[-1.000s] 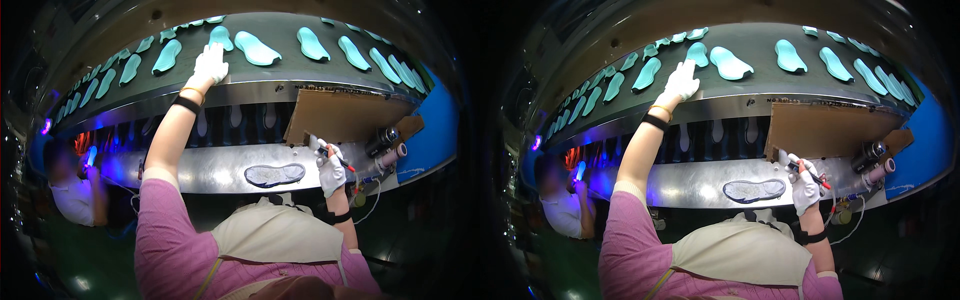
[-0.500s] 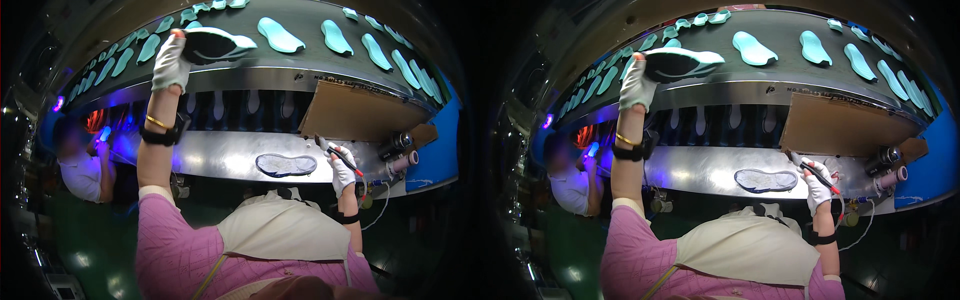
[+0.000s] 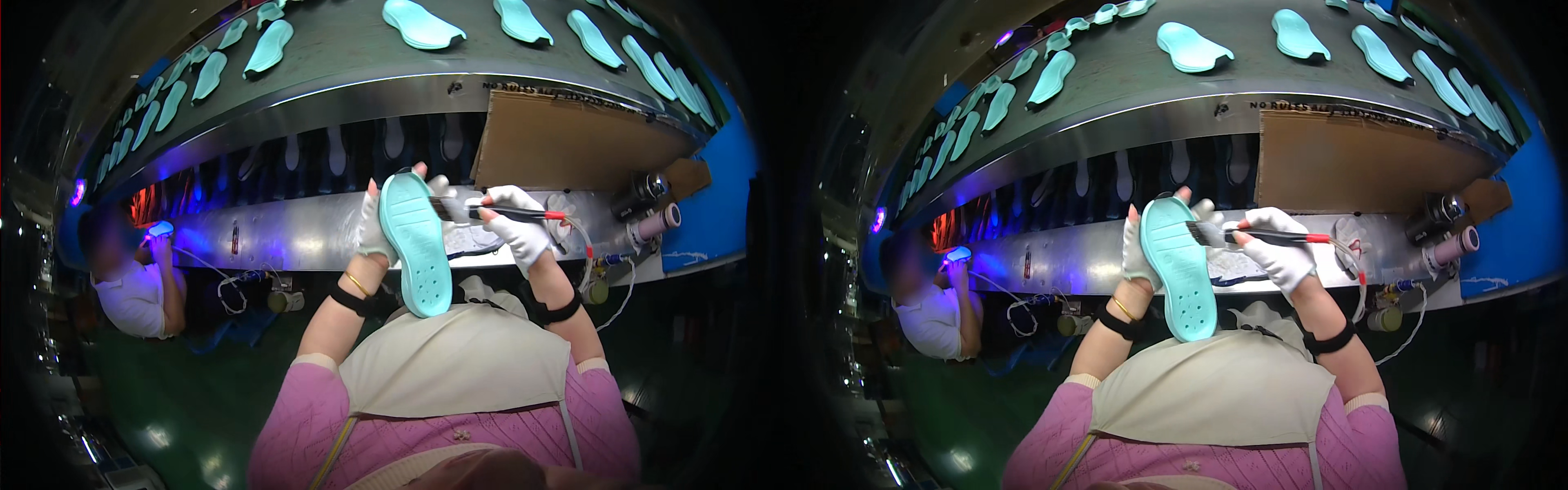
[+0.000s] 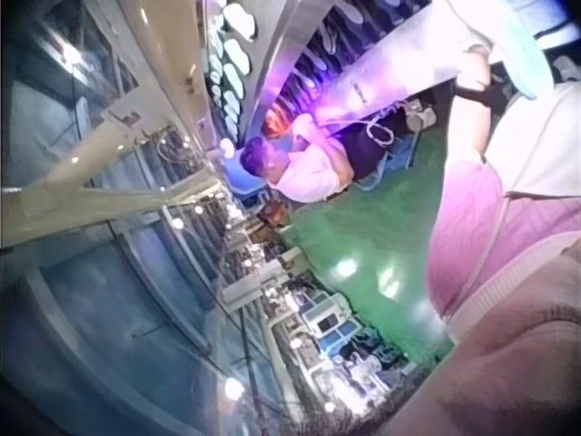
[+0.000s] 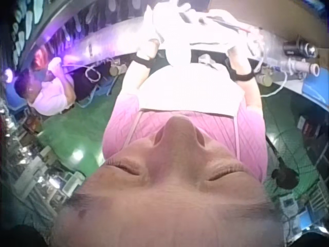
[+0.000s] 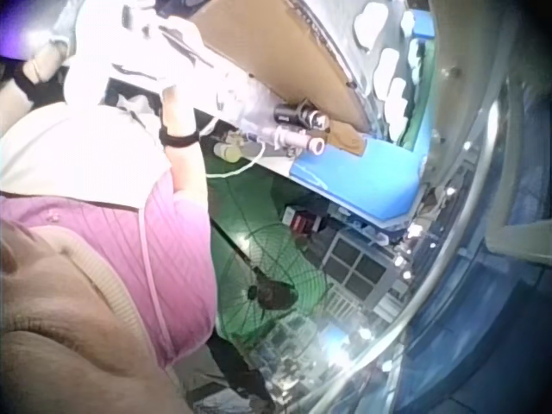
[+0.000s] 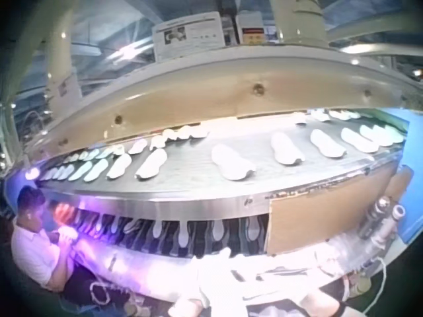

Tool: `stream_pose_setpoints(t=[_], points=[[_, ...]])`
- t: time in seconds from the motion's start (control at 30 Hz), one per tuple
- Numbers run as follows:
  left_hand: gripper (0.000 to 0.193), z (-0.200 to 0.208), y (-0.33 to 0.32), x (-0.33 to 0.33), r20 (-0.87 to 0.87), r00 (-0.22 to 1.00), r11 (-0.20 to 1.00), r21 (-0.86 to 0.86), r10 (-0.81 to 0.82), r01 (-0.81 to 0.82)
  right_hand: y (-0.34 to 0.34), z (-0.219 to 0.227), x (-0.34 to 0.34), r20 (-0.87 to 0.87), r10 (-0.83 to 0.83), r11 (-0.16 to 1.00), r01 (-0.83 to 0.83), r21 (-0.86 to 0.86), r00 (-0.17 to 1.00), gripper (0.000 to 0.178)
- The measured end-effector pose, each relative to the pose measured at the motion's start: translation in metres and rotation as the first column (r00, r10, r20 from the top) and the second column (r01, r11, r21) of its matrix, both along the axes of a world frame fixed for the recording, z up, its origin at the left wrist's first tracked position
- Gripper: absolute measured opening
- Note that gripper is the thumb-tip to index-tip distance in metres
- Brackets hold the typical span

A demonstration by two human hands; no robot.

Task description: Applying glue or adhesive to the edge of a shoe sole using a small brush tool at a factory workstation.

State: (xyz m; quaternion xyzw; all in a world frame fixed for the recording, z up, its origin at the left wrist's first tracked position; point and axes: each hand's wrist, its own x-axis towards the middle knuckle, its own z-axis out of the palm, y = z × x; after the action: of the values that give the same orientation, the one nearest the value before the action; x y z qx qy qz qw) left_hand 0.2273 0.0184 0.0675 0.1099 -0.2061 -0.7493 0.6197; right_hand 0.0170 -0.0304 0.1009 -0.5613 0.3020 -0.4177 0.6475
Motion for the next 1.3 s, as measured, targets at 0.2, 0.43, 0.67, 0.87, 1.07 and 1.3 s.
stream_pose_setpoints(t=[0.2,0.43,0.67,0.87,1.07,1.3], points=[[0.076,0.001,0.000,-0.028,-0.014,0.999,0.970,0.238,0.053,-0.048,-0.019,-0.016,0.018,0.019,-0.052,0.997,0.053,-0.048,0.998,0.016],[0.071,-0.002,-0.007,-0.064,0.176,0.947,0.932,0.201,0.269,-0.302,-0.020,-0.014,0.031,0.169,-0.158,0.981,0.175,-0.089,0.973,0.016],[0.071,-0.009,-0.012,-0.055,0.119,0.963,0.925,0.268,0.244,-0.268,-0.011,-0.021,0.024,0.104,-0.006,0.992,0.019,-0.122,0.995,0.015],[0.080,-0.018,-0.015,-0.037,0.072,0.983,0.960,0.218,0.166,-0.178,0.000,-0.014,0.028,-0.125,-0.088,0.804,-0.004,-0.595,0.988,0.015],[0.083,-0.017,-0.010,-0.025,0.069,0.991,0.962,0.245,0.111,-0.125,0.011,-0.022,0.019,-0.083,0.044,0.971,-0.062,-0.229,0.996,0.012],[0.100,-0.017,0.015,-0.031,0.138,0.990,0.954,0.298,0.001,-0.042,0.021,-0.045,0.002,-0.088,0.089,0.977,-0.069,0.203,0.992,0.013]])
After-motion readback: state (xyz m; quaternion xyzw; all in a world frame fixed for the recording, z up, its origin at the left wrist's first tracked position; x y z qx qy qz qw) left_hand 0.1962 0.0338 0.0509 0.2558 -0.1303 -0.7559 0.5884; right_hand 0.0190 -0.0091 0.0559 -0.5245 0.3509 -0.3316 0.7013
